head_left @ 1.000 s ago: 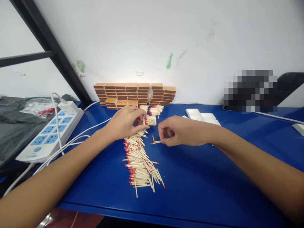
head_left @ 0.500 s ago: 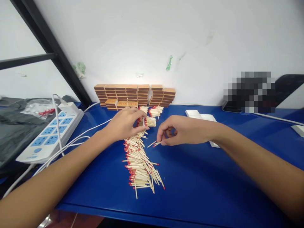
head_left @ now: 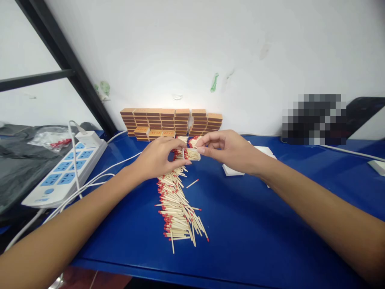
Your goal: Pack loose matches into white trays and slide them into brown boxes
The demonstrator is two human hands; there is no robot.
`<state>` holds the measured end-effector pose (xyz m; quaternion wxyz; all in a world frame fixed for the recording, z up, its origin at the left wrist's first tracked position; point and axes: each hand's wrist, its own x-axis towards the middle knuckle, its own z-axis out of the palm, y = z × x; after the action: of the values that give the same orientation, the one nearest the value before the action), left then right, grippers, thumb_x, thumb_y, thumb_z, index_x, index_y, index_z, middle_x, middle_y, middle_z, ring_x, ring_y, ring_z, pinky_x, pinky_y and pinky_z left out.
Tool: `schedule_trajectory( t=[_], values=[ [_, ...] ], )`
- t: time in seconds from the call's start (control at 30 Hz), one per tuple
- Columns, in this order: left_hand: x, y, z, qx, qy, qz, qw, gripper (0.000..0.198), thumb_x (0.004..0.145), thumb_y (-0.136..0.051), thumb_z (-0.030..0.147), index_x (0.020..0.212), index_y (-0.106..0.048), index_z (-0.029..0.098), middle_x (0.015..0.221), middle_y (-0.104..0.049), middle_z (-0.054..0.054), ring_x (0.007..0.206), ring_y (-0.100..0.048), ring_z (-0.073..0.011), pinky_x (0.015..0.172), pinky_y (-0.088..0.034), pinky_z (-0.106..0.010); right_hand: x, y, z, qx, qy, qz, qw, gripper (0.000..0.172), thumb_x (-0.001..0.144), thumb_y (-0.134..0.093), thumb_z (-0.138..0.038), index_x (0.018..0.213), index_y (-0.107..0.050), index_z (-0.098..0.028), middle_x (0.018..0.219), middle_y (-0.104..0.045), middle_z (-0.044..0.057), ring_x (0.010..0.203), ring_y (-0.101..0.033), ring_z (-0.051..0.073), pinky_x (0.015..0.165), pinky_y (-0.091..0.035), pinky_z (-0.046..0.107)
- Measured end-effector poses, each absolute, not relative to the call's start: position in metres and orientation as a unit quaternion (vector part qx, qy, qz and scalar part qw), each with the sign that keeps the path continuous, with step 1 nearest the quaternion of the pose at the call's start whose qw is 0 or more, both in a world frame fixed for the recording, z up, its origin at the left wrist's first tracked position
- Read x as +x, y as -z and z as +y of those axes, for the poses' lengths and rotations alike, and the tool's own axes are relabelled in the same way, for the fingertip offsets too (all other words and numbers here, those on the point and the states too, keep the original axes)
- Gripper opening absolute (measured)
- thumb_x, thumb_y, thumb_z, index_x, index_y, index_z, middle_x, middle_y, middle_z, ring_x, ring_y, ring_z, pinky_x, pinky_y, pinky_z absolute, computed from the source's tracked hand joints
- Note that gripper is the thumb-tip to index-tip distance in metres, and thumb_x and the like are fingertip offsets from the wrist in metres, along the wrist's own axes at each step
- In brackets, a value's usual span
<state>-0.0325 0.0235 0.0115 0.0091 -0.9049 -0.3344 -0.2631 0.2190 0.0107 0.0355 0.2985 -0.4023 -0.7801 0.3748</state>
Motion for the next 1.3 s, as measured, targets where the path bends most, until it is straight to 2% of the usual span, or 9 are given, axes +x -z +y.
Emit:
schedule_trajectory(
  t=[0.13, 0.3, 0.4, 0.6, 0.83, 0.9, 0.97, 1.07, 1.3],
  values=[
    [-0.031, -0.013, 0.022, -0.902, 0.278, -0.329, -0.008, 0.042, 0.088, -0.076, 0.055, 0.110, -0.068, 0.020, 0.100, -0.077, -0.004, 0.090, -0.073, -0.0208, 0.083, -0.054, -0.034, 0.214, -0.029, 0.010, -0.426, -0.342, -0.771, 0.327, 0.026, 0.092, -0.066, -0.042, 0.099, -0.071, -0.017, 0.091, -0.070, 0.004, 0.070, -0.053, 0.013, 0.067, -0.043, 0.030],
    [-0.030, -0.014, 0.020, -0.900, 0.284, -0.330, -0.014, 0.044, 0.087, -0.077, 0.055, 0.111, -0.068, 0.019, 0.102, -0.077, -0.004, 0.092, -0.074, -0.0212, 0.083, -0.054, -0.033, 0.213, -0.031, 0.005, -0.426, -0.279, -0.821, 0.258, 0.020, 0.094, -0.063, -0.037, 0.091, -0.070, -0.018, 0.084, -0.067, 0.001, 0.066, -0.049, 0.012, 0.064, -0.038, 0.029],
    [-0.030, -0.014, 0.020, -0.900, 0.282, -0.331, -0.023, 0.044, 0.086, -0.078, 0.054, 0.111, -0.068, 0.019, 0.101, -0.077, -0.004, 0.091, -0.073, -0.0207, 0.084, -0.054, -0.033, 0.213, -0.033, 0.002, -0.430, -0.221, -0.839, 0.248, 0.015, 0.093, -0.063, -0.033, 0.091, -0.070, -0.019, 0.084, -0.064, 0.000, 0.069, -0.049, 0.013, 0.067, -0.036, 0.028],
    [-0.028, -0.015, 0.018, -0.905, 0.279, -0.320, -0.025, 0.043, 0.087, -0.077, 0.055, 0.109, -0.069, 0.019, 0.100, -0.077, -0.004, 0.090, -0.072, -0.0205, 0.082, -0.053, -0.032, 0.209, -0.027, 0.001, -0.401, -0.147, -0.862, 0.272, 0.009, 0.092, -0.062, -0.023, 0.090, -0.071, -0.019, 0.089, -0.060, 0.002, 0.077, -0.050, 0.016, 0.074, -0.037, 0.029],
    [-0.029, -0.013, 0.021, -0.904, 0.277, -0.323, -0.026, 0.041, 0.088, -0.075, 0.055, 0.108, -0.069, 0.020, 0.097, -0.077, -0.002, 0.090, -0.073, -0.0199, 0.081, -0.052, -0.031, 0.208, -0.026, 0.002, -0.361, -0.109, -0.862, 0.339, 0.008, 0.091, -0.063, -0.019, 0.094, -0.071, -0.019, 0.085, -0.059, 0.001, 0.074, -0.050, 0.015, 0.071, -0.037, 0.029],
    [-0.032, -0.011, 0.024, -0.900, 0.276, -0.336, -0.006, 0.041, 0.089, -0.075, 0.054, 0.109, -0.069, 0.019, 0.100, -0.077, -0.003, 0.093, -0.073, -0.0216, 0.083, -0.053, -0.033, 0.210, -0.026, 0.000, -0.347, -0.139, -0.876, 0.305, 0.005, 0.090, -0.066, -0.019, 0.090, -0.070, -0.019, 0.080, -0.059, 0.000, 0.071, -0.050, 0.014, 0.070, -0.037, 0.029],
    [-0.035, -0.009, 0.027, -0.892, 0.269, -0.362, 0.028, 0.039, 0.089, -0.075, 0.052, 0.110, -0.069, 0.019, 0.103, -0.077, -0.005, 0.097, -0.073, -0.0247, 0.085, -0.053, -0.036, 0.210, -0.024, -0.002, -0.332, -0.186, -0.896, 0.227, 0.004, 0.089, -0.071, -0.022, 0.090, -0.071, -0.019, 0.079, -0.060, -0.001, 0.072, -0.052, 0.014, 0.070, -0.038, 0.029],
    [-0.039, -0.007, 0.030, -0.883, 0.255, -0.389, 0.058, 0.042, 0.090, -0.074, 0.053, 0.113, -0.069, 0.019, 0.106, -0.077, -0.008, 0.101, -0.072, -0.0283, 0.088, -0.052, -0.040, 0.209, -0.018, -0.008, -0.320, -0.244, -0.907, 0.123, 0.012, 0.088, -0.076, -0.029, 0.095, -0.071, -0.020, 0.091, -0.063, 0.001, 0.079, -0.055, 0.015, 0.074, -0.041, 0.029],
    [-0.041, -0.006, 0.030, -0.888, 0.247, -0.382, 0.060, 0.042, 0.091, -0.072, 0.053, 0.114, -0.068, 0.019, 0.108, -0.076, -0.008, 0.100, -0.071, -0.0275, 0.089, -0.053, -0.042, 0.202, -0.012, -0.019, -0.329, -0.266, -0.903, 0.076, 0.005, 0.095, -0.063, -0.018, 0.091, -0.067, -0.019, 0.099, -0.066, 0.004, 0.085, -0.059, 0.016, 0.076, -0.043, 0.029]
  ],
)
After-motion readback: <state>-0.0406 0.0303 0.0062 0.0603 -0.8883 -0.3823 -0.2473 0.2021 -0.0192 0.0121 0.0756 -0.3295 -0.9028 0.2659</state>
